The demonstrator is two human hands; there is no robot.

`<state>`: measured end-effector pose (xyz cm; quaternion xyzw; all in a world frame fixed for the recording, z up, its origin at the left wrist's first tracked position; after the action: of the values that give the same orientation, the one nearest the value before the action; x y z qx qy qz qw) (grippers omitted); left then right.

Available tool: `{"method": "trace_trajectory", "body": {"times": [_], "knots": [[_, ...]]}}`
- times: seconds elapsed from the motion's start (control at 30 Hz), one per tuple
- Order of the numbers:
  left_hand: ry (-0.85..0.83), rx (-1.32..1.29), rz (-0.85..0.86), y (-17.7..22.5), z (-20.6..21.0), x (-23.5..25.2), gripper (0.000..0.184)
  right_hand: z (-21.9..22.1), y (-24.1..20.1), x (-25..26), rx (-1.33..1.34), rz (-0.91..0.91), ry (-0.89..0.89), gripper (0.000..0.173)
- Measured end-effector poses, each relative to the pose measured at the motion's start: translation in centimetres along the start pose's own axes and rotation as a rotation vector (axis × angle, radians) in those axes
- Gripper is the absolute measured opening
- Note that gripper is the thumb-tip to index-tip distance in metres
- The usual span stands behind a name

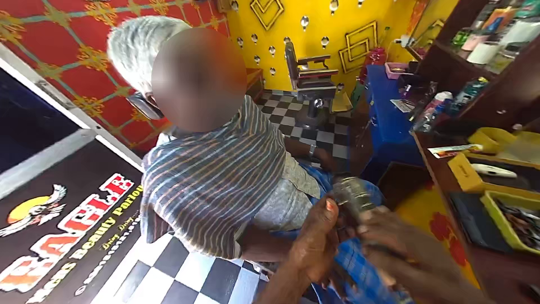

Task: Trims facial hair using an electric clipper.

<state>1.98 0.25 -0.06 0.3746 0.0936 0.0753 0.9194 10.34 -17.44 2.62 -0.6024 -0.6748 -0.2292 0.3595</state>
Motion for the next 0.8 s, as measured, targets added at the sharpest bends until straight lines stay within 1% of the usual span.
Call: {"method": "trace_trajectory", "body": {"times": [0.03,0.07,0.1,0.13,0.17,0.23,0.27,0.3,0.33,0.37,0.4,0.5,0.57,0.6,0.67,0.73,0.77,0.8], "knots": [[0.085,-0.105,-0.017,0.3,-0.2,-0.5,0.073,2.4,-1.4,0.1,-0.011,-0.048,-0.01,0.021],[0.188,-0.177,-0.026,0.8,-0.5,-0.9,0.053,4.5,-2.4,0.1,-0.029,-0.07,-0.01,0.021],[0.275,-0.214,-0.028,1.1,-1.1,-1.4,0.042,6.3,-3.1,-0.1,-0.014,-0.023,0.035,0.023],[0.326,-0.232,-0.014,1.4,-1.8,-1.8,0.037,8.0,-3.6,-0.6,0.035,0.115,0.112,0.026],[0.358,-0.239,0.015,1.5,-2.6,-2.1,0.039,9.4,-4.1,-1.1,0.113,0.316,0.198,0.031],[0.387,-0.197,0.117,1.7,-4.1,-2.6,0.053,11.5,-5.0,-1.4,0.398,0.751,0.396,0.03],[0.388,-0.137,0.179,1.8,-4.7,-2.9,0.06,12.1,-5.4,-1.2,0.586,0.921,0.414,0.034],[0.386,-0.056,0.239,1.8,-5.1,-3.2,0.065,12.7,-5.9,-1.1,0.79,1.041,0.374,0.048],[0.384,0.022,0.279,1.9,-5.4,-3.6,0.066,13.2,-6.4,-1.0,0.954,1.11,0.318,0.062],[0.381,0.086,0.3,2.0,-5.6,-4.0,0.067,13.8,-6.8,-0.8,1.009,1.125,0.256,0.07],[0.375,0.129,0.303,2.0,-5.8,-4.3,0.069,14.2,-7.0,-0.6,0.975,1.107,0.211,0.074],[0.312,0.295,0.269,2.4,-6.9,-4.9,0.074,14.6,-7.5,0.0,0.795,1.14,0.134,0.07],[0.221,0.431,0.238,3.9,-7.9,-4.6,0.068,14.1,-7.4,0.1,0.654,1.143,0.08,0.065],[0.163,0.52,0.205,4.8,-8.4,-4.3,0.065,13.4,-7.2,0.1,0.529,1.119,0.026,0.065],[0.025,0.725,0.122,6.7,-9.3,-3.5,0.063,11.8,-6.7,0.0,0.246,1.017,-0.101,0.063],[-0.143,0.861,0.068,7.7,-9.3,-2.7,0.053,10.3,-6.4,0.0,0.026,0.814,-0.171,0.056],[-0.204,0.943,0.081,7.4,-8.8,-2.4,0.045,9.6,-6.2,-0.1,-0.035,0.741,-0.184,0.054],[-0.242,1.012,0.134,6.6,-8.3,-2.1,0.039,8.9,-6.2,-0.2,-0.072,0.7,-0.19,0.053]]}}
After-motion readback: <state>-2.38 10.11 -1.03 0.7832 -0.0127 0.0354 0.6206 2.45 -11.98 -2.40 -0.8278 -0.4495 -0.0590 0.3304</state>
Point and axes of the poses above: each hand's wrist, its own x-axis towards the middle knuckle, its own z-axis out of the palm, y = z × x, the point moved 2 cm from there along x, towards the middle knuckle, and after that the axes turned 7 degrees about y, right-handed, at the moved point
